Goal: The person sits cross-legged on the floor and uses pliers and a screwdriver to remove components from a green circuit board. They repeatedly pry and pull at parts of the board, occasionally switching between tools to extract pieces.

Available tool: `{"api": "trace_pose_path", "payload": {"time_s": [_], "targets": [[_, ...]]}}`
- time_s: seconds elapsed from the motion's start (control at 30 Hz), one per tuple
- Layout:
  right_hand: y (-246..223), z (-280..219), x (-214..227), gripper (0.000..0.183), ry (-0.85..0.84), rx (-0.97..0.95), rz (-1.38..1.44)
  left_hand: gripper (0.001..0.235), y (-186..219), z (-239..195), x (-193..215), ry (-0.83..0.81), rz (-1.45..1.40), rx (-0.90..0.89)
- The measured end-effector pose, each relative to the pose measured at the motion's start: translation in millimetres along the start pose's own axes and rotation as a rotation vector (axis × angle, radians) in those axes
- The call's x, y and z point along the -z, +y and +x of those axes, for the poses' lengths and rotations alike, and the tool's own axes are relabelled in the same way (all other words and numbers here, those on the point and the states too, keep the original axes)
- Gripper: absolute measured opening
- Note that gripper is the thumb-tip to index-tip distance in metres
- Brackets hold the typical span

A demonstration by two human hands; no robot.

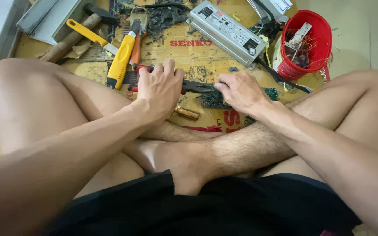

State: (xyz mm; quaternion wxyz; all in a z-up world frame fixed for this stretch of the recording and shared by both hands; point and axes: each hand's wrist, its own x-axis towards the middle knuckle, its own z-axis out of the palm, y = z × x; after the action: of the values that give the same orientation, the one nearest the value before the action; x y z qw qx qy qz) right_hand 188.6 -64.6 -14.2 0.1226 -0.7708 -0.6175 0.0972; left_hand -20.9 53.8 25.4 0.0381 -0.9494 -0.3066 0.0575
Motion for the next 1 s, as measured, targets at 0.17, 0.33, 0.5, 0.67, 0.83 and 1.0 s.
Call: {"api": "trace_pose_path", "payload": {"time_s": [0.17, 0.33, 0.5, 0.67, 0.83, 1.0], "targets": [[7.4, 6.2, -11.9, 0.025, -0.014, -0.07, -0.02, 0.03, 11.8, 2.0, -2.5, -0.026, 0.104, 0.011], [-9.0, 5.9, -1.6, 0.026, 0.008, -0.093, -0.029, 0.028, 17.5, 11.3, -14.7, -0.068, 0.106, 0.059], [-10.8, 7.5, 3.0, 0.026, 0.023, -0.064, 0.009, 0.03, 24.4, 11.9, -13.7, -0.167, -0.056, 0.205], [-0.7, 16.3, -10.1, 0.028, 0.023, -0.096, -0.023, 0.027, 37.3, 15.4, -13.8, -0.146, 0.04, 0.172], [-17.3, 9.6, 7.9, 0.026, 0.059, -0.067, -0.007, 0.026, 44.2, 29.6, -13.9, -0.18, 0.244, 0.091], [-12.5, 10.9, -0.4, 0.026, 0.052, -0.075, -0.021, 0.028, 37.0, 24.3, -16.7, -0.222, 0.404, -0.035]]}}
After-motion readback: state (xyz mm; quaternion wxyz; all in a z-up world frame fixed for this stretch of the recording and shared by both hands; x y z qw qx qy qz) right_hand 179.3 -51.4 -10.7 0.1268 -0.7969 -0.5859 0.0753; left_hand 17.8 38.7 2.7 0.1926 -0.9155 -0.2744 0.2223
